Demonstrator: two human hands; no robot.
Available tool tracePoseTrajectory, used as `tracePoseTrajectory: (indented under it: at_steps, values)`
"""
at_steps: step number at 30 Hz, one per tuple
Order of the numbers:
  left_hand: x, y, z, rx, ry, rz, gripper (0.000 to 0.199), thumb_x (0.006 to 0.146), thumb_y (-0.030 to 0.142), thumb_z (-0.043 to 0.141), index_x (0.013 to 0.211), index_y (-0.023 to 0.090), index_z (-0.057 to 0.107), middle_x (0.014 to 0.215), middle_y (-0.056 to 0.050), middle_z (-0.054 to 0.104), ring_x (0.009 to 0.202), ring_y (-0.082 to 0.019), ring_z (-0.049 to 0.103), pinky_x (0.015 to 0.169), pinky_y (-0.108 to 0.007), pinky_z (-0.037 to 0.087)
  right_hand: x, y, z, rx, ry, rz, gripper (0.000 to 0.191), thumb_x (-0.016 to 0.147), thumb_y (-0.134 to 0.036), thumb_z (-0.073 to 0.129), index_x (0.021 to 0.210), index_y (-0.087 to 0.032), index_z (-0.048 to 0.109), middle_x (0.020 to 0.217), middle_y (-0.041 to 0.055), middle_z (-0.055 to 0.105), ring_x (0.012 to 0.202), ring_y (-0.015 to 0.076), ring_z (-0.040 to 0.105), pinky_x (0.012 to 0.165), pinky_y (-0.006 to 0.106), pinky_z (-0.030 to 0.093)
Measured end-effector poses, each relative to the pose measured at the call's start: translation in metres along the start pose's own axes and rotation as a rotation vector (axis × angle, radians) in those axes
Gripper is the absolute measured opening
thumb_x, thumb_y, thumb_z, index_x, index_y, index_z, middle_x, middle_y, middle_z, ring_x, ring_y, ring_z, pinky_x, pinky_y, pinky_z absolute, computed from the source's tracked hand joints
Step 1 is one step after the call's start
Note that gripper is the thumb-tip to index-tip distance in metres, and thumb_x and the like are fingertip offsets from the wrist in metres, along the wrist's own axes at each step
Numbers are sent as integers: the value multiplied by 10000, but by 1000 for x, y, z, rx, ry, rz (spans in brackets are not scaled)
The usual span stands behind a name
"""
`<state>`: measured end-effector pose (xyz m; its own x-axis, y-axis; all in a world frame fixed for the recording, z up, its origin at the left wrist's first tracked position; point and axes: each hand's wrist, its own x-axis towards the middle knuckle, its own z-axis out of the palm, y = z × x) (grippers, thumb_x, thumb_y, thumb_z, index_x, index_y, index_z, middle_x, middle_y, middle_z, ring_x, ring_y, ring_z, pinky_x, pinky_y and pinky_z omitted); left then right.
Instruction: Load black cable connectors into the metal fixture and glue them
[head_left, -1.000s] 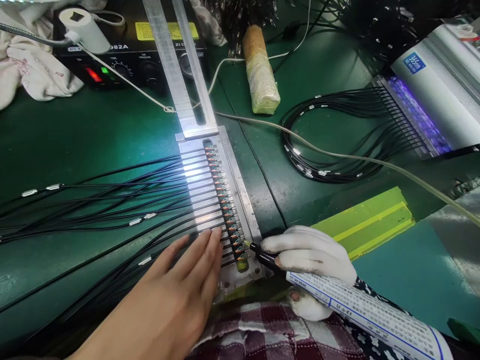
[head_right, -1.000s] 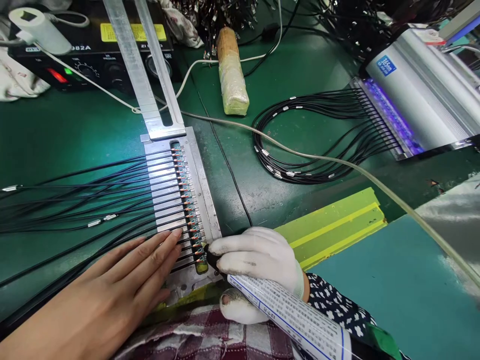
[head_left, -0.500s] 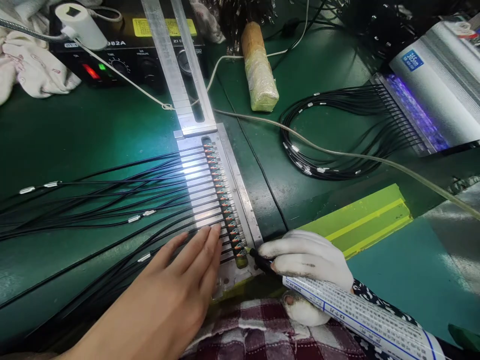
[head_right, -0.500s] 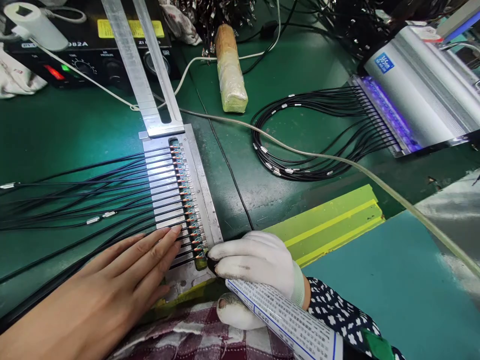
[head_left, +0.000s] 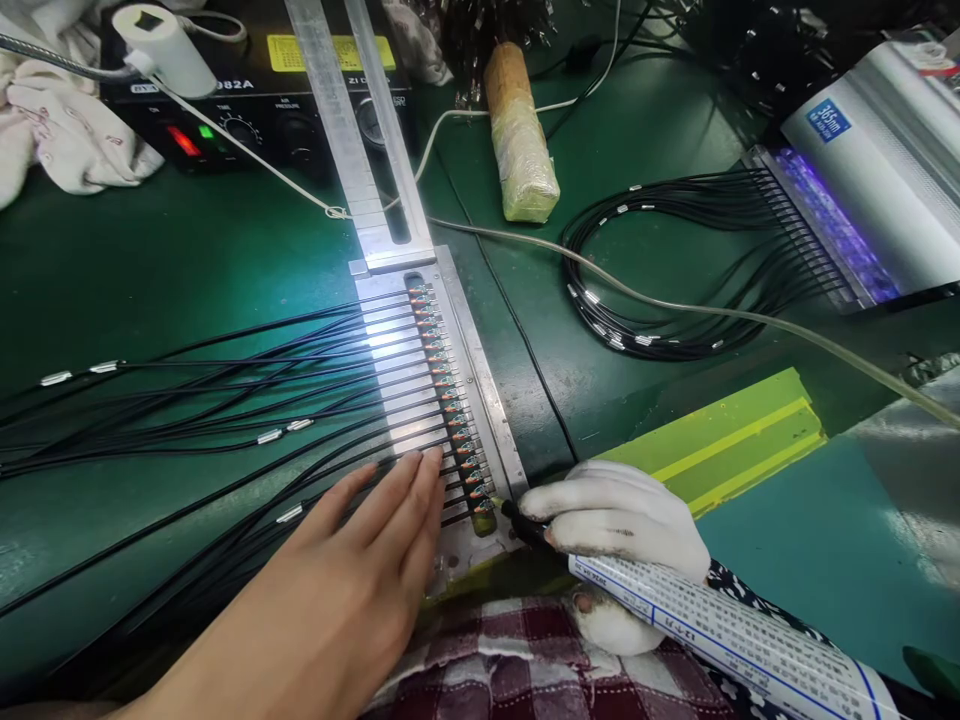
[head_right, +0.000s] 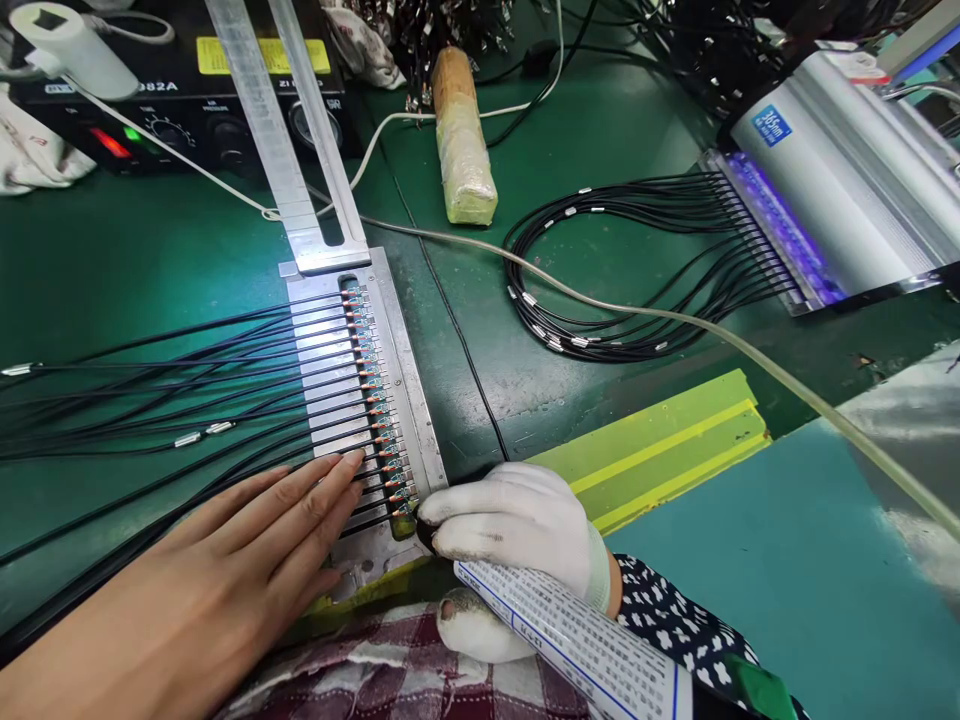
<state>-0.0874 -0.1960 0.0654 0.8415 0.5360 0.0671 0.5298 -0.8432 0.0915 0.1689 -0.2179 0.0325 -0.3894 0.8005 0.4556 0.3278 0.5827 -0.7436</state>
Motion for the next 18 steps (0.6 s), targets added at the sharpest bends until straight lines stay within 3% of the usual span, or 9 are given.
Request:
tracePoseTrajectory:
  at_steps: [6, 18]
  values:
    - [1, 0, 0, -2, -8, 10, 533, 746, 126, 403, 1236, 26, 587, 1354, -221, 542, 1241, -310, 491, 1020, -479, 333, 2, -1, -1, -1, -7, -1, 278, 887, -422, 500, 917, -168, 610, 977, 89, 729, 739, 189, 702, 613, 333, 513]
    - [-1, 0, 0, -13, -34, 25, 548, 741, 146, 422, 1253, 33, 583, 1378, -220, 520, 1263, -317, 468, 1033, -490, 317, 0, 0, -2, 4, -30, 20, 257, 917, -388, 500, 956, -159, 611, 1007, 91, 720, 814, 189, 702, 673, 328, 514]
